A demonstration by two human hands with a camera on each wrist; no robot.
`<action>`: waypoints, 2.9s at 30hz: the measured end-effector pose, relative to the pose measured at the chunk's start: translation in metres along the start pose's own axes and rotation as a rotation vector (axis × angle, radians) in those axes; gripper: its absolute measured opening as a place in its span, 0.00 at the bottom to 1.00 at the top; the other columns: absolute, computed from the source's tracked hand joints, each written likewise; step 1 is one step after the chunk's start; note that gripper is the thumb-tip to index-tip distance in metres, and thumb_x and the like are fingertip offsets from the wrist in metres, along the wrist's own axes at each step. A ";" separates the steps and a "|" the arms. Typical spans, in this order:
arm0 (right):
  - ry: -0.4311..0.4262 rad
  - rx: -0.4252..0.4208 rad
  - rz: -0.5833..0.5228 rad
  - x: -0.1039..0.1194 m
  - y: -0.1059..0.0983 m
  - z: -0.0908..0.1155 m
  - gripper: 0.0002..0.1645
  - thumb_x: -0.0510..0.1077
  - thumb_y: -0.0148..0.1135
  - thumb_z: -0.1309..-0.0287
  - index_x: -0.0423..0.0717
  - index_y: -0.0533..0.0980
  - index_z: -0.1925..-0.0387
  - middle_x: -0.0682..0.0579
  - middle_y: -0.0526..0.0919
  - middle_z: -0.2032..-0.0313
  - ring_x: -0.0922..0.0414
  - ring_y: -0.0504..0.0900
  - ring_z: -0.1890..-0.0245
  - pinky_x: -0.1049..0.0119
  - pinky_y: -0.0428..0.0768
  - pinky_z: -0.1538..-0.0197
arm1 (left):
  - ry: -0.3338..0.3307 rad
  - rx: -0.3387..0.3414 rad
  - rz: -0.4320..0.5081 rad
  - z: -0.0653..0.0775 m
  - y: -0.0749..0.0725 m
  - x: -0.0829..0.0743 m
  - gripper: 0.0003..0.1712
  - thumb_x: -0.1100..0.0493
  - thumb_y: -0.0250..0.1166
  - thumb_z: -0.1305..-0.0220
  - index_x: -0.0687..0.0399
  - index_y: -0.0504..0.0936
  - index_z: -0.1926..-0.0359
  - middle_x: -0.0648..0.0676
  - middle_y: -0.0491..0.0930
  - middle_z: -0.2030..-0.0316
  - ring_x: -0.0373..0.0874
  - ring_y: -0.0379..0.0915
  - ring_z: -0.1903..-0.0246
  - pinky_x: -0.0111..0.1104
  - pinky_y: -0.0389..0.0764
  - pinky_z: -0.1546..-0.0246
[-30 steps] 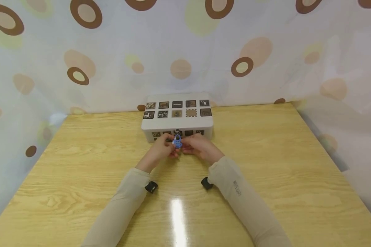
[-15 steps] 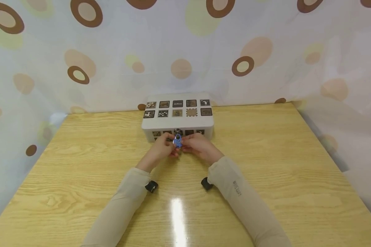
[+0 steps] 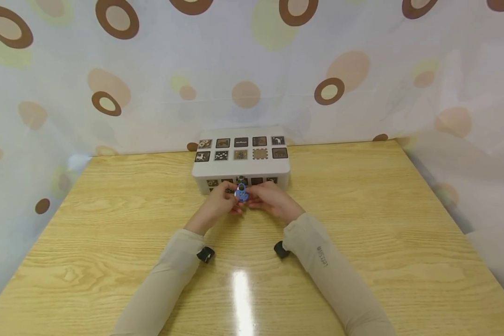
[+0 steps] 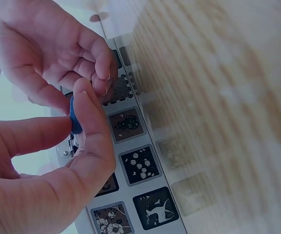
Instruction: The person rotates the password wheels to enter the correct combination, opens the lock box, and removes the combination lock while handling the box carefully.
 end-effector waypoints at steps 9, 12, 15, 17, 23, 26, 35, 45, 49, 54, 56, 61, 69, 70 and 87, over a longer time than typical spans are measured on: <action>0.022 -0.009 0.100 0.001 0.004 0.004 0.27 0.36 0.50 0.32 0.19 0.61 0.40 0.47 0.77 0.62 0.58 0.78 0.64 0.65 0.80 0.48 | -0.009 0.001 0.007 0.000 0.000 0.001 0.18 0.76 0.49 0.34 0.69 0.65 0.44 0.62 0.78 0.73 0.47 0.78 0.77 0.40 0.85 0.66; 0.022 -0.017 0.091 0.000 0.004 0.003 0.26 0.35 0.49 0.31 0.19 0.60 0.39 0.45 0.75 0.59 0.58 0.77 0.63 0.62 0.78 0.44 | -0.009 0.001 0.006 0.001 0.000 0.001 0.18 0.76 0.49 0.34 0.69 0.65 0.44 0.61 0.77 0.73 0.47 0.78 0.78 0.39 0.85 0.66; 0.016 -0.024 0.094 0.000 0.003 0.002 0.26 0.34 0.48 0.31 0.19 0.59 0.38 0.39 0.73 0.52 0.59 0.77 0.63 0.61 0.76 0.42 | -0.009 0.001 0.001 0.001 0.000 0.000 0.18 0.75 0.49 0.34 0.69 0.65 0.44 0.61 0.77 0.73 0.47 0.78 0.77 0.39 0.85 0.66; 0.011 -0.026 0.100 0.001 0.003 0.002 0.26 0.33 0.47 0.32 0.19 0.59 0.38 0.35 0.70 0.46 0.60 0.77 0.62 0.61 0.76 0.42 | -0.012 0.001 -0.005 0.002 0.000 0.000 0.18 0.75 0.49 0.34 0.68 0.65 0.43 0.60 0.77 0.73 0.47 0.78 0.77 0.39 0.85 0.66; -0.009 -0.029 0.106 0.003 0.003 0.002 0.26 0.32 0.48 0.34 0.19 0.60 0.38 0.30 0.66 0.40 0.61 0.78 0.61 0.64 0.78 0.45 | -0.017 0.000 -0.002 0.002 0.000 -0.001 0.18 0.75 0.49 0.33 0.68 0.65 0.43 0.63 0.78 0.71 0.50 0.79 0.76 0.39 0.85 0.66; -0.002 -0.041 0.094 0.003 0.002 0.002 0.24 0.32 0.49 0.33 0.19 0.63 0.40 0.35 0.72 0.45 0.61 0.78 0.62 0.64 0.78 0.46 | -0.013 -0.001 0.003 0.002 0.000 -0.002 0.18 0.75 0.49 0.33 0.68 0.65 0.43 0.64 0.79 0.71 0.52 0.80 0.75 0.39 0.85 0.67; 0.058 -0.062 0.038 -0.004 0.001 0.001 0.23 0.36 0.50 0.32 0.20 0.67 0.44 0.50 0.78 0.70 0.58 0.78 0.68 0.69 0.81 0.56 | -0.025 -0.002 -0.004 0.001 0.000 0.003 0.18 0.75 0.50 0.34 0.68 0.65 0.43 0.62 0.78 0.72 0.52 0.80 0.74 0.39 0.85 0.66; -0.006 -0.034 0.080 -0.001 0.002 -0.001 0.25 0.33 0.48 0.32 0.17 0.62 0.40 0.43 0.76 0.56 0.60 0.79 0.66 0.69 0.81 0.52 | -0.026 -0.001 0.003 0.000 0.000 0.003 0.18 0.75 0.50 0.34 0.68 0.65 0.43 0.62 0.78 0.71 0.49 0.78 0.76 0.39 0.85 0.67; -0.008 -0.031 0.090 0.000 0.002 0.000 0.25 0.32 0.48 0.32 0.18 0.60 0.39 0.36 0.72 0.48 0.61 0.79 0.64 0.67 0.80 0.49 | -0.029 0.002 -0.003 -0.001 0.000 0.002 0.18 0.75 0.49 0.33 0.68 0.65 0.43 0.63 0.78 0.70 0.50 0.79 0.75 0.39 0.85 0.66; -0.010 -0.033 0.090 0.002 0.002 0.001 0.25 0.32 0.48 0.32 0.19 0.61 0.39 0.36 0.73 0.48 0.61 0.79 0.64 0.66 0.80 0.49 | -0.025 0.004 -0.002 -0.001 0.000 0.002 0.18 0.75 0.49 0.33 0.68 0.65 0.42 0.63 0.78 0.71 0.50 0.79 0.75 0.39 0.85 0.66; -0.002 -0.043 0.068 0.001 0.002 0.002 0.23 0.34 0.49 0.32 0.19 0.64 0.41 0.40 0.77 0.55 0.60 0.79 0.65 0.67 0.81 0.51 | -0.024 0.005 0.004 -0.001 0.000 0.002 0.19 0.75 0.49 0.33 0.69 0.65 0.42 0.64 0.78 0.70 0.50 0.79 0.76 0.39 0.85 0.66; 0.035 -0.062 0.037 0.000 0.001 0.002 0.22 0.37 0.49 0.31 0.20 0.67 0.45 0.51 0.79 0.69 0.59 0.79 0.68 0.68 0.81 0.54 | -0.029 0.012 0.013 -0.001 0.000 0.003 0.19 0.75 0.49 0.33 0.69 0.64 0.42 0.62 0.77 0.71 0.46 0.77 0.77 0.39 0.85 0.66; 0.022 -0.027 0.098 0.000 0.002 0.002 0.25 0.36 0.49 0.31 0.19 0.63 0.40 0.47 0.77 0.61 0.59 0.78 0.65 0.66 0.80 0.50 | -0.034 0.013 0.017 0.000 0.000 0.003 0.19 0.75 0.48 0.33 0.68 0.64 0.42 0.58 0.76 0.73 0.44 0.77 0.78 0.39 0.85 0.66; 0.019 -0.027 0.104 0.000 0.002 0.002 0.25 0.36 0.48 0.31 0.19 0.63 0.40 0.46 0.77 0.60 0.59 0.78 0.65 0.66 0.80 0.50 | -0.034 0.013 0.016 0.000 0.000 0.003 0.18 0.75 0.48 0.33 0.68 0.65 0.42 0.59 0.76 0.73 0.45 0.77 0.78 0.39 0.85 0.65; 0.031 -0.070 0.069 0.000 -0.001 0.001 0.24 0.35 0.49 0.32 0.21 0.65 0.41 0.42 0.77 0.56 0.59 0.79 0.65 0.65 0.80 0.49 | -0.022 0.000 0.006 0.000 0.000 0.001 0.19 0.75 0.48 0.33 0.68 0.65 0.42 0.59 0.76 0.73 0.47 0.78 0.76 0.39 0.85 0.66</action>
Point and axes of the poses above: each hand's wrist, its own z-axis away from the middle knuckle, its own y-axis out of the palm, x = y × z, the point moved 9 cm from there along -z, towards the middle knuckle
